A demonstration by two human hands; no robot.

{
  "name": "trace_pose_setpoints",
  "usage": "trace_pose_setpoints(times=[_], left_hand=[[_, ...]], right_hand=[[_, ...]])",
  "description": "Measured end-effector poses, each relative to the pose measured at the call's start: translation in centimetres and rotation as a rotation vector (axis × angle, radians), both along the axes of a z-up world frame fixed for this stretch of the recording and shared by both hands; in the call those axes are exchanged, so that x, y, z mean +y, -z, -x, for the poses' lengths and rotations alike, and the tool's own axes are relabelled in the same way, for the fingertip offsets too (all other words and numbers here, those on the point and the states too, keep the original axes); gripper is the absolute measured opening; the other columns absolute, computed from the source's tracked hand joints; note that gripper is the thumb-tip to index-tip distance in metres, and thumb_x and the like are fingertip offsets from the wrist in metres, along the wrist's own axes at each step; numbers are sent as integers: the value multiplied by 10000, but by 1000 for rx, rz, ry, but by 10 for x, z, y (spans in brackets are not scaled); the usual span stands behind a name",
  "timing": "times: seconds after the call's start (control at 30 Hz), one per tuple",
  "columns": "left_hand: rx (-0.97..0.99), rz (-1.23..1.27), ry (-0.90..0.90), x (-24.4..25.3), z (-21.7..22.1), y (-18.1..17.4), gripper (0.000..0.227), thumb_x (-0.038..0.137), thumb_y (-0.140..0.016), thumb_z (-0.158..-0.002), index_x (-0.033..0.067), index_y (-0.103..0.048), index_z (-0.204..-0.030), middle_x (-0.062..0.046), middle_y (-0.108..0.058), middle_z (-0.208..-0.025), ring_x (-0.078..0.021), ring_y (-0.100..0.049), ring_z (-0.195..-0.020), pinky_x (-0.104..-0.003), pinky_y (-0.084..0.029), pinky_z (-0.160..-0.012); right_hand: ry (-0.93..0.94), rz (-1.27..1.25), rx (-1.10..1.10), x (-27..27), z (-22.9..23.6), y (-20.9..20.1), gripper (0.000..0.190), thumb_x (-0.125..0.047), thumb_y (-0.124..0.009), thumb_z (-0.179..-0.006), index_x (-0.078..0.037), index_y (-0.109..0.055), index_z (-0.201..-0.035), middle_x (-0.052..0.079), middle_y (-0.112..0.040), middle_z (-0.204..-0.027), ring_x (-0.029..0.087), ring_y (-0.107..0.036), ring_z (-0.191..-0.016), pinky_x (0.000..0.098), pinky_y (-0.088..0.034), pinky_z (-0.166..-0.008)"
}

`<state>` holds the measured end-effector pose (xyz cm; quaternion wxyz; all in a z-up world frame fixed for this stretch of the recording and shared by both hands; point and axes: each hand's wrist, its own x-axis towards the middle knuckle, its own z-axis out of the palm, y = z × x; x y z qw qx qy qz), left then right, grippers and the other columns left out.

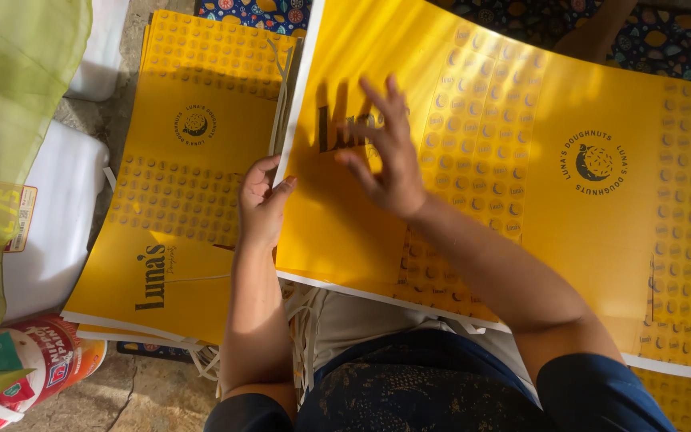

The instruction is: Peeling adhesive backing strips from cardboard doughnut box flats and stacking them

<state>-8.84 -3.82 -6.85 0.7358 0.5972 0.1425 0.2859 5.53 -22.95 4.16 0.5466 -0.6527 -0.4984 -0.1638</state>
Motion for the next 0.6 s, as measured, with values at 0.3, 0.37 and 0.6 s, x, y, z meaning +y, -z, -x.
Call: trace_pose_setpoints(times=[0.3, 0.37, 0.6], left_hand=[[121, -188, -60, -17, 9, 6, 238, 48, -701, -968, 39, -681, -1205, -93, -732, -1126, -136, -678, -1022, -246, -538, -919], [123, -241, -51, -20, 14, 11, 222, 53, -705, -969, 41, -700, -1191, -82, -748, -1077, -122, -696, -958, -228, -554, -857], [17, -410, 28, -26, 35, -1, 253, -10, -653, -985, -7, -663, -1238, -178, -706, -1265, -223, -699, -1159, -315, -599, -1005]], right_hand=[[261, 290, -319, 25, -53, -86, 884, -899, -527, -882, -156, -695, -1330, 262, -314, -1536, 534, -272, -1450, 763, -4, -1147], [274, 266, -321, 23, -50, -75, 930, -926, -554, -877, -97, -725, -1261, 286, -224, -1617, 559, -112, -1535, 762, 83, -1189], [67, 8, -250, 7, -65, -90, 197, -46, -880, -1020, -25, -696, -952, 198, -477, -1491, 407, -439, -1436, 555, -433, -1171]])
